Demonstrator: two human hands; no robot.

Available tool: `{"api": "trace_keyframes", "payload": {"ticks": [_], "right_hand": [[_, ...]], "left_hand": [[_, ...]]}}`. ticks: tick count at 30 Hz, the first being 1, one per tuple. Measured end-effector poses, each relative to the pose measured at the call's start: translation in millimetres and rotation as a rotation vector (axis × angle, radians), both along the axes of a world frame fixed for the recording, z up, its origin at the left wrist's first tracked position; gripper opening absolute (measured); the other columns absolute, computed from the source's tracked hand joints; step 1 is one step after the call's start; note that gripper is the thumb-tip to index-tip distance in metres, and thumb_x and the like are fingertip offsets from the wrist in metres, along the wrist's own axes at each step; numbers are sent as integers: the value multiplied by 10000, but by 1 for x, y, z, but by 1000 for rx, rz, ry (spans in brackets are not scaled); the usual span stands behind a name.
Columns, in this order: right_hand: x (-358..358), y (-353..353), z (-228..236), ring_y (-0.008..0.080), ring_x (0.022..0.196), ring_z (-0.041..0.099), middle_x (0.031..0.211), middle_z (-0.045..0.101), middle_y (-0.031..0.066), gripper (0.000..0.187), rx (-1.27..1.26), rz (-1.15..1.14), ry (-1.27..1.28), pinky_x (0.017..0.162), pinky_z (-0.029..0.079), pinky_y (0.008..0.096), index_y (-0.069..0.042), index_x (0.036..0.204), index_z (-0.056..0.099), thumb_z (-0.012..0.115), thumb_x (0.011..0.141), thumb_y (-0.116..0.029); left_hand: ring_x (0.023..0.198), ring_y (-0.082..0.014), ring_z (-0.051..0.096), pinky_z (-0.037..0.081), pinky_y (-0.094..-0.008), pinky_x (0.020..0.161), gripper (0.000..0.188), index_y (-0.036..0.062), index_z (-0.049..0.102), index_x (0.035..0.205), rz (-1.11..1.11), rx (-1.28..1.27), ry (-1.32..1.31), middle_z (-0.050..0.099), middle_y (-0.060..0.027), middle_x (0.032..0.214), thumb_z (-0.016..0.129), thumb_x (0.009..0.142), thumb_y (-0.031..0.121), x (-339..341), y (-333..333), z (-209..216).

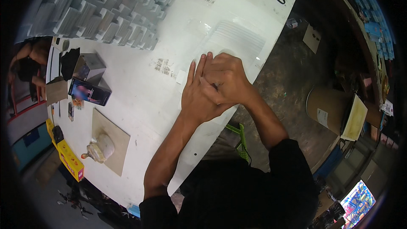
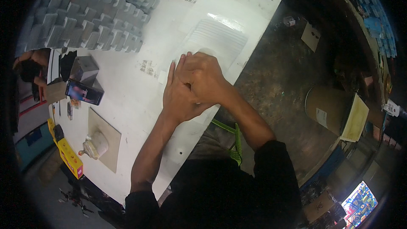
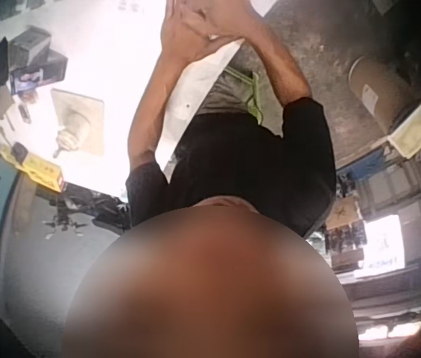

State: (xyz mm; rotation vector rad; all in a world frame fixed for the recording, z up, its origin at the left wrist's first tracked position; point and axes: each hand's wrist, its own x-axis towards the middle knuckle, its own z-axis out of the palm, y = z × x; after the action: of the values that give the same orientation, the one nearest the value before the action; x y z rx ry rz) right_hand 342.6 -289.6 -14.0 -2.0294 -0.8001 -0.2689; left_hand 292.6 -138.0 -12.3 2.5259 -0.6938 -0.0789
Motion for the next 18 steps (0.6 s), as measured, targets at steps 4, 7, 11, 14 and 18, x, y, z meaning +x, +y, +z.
{"api": "trace_keyframes", "payload": {"ticks": [4, 7, 11, 14, 18], "right_hand": [[74, -37, 6, 300, 607, 634, 633, 643, 139, 175, -2, -212, 26, 628, 489, 389, -10, 648, 672, 772, 757, -104], [23, -12, -17, 313, 673, 662, 696, 678, 136, 127, 21, -151, -125, 637, 514, 395, -9, 714, 693, 773, 764, -93], [26, -19, 9, 296, 638, 620, 693, 675, 128, 110, 173, 3, 163, 606, 493, 399, -16, 709, 689, 763, 737, -91], [30, -16, -12, 292, 626, 616, 667, 667, 110, 103, 16, -147, -85, 616, 493, 400, -25, 699, 691, 765, 732, -89], [8, 2, -6, 282, 637, 647, 654, 675, 102, 86, 168, -17, 46, 647, 510, 404, -34, 697, 706, 761, 744, -81]], "left_hand": [[1592, -461, 235, 137, -581, 1302, 934, 63, 570, 1514, -27, 59, -31, 321, -304, 1670, 787, 832, 664, -2, -1, -3], [1586, -482, 231, 156, -600, 1290, 901, 116, 575, 1521, -7, 8, -38, 332, -315, 1656, 798, 830, 649, 4, -1, -3], [1592, -471, 230, 159, -583, 1297, 893, 110, 584, 1511, -16, 34, -6, 303, -340, 1664, 802, 824, 637, 4, -3, 4], [1595, -463, 233, 158, -585, 1295, 958, 37, 573, 1505, -20, 69, -48, 313, -336, 1663, 822, 799, 636, -3, -2, 0], [1583, -484, 243, 165, -595, 1289, 854, 123, 610, 1490, 4, -51, 8, 306, -354, 1657, 804, 828, 625, -3, 4, 2]]}}
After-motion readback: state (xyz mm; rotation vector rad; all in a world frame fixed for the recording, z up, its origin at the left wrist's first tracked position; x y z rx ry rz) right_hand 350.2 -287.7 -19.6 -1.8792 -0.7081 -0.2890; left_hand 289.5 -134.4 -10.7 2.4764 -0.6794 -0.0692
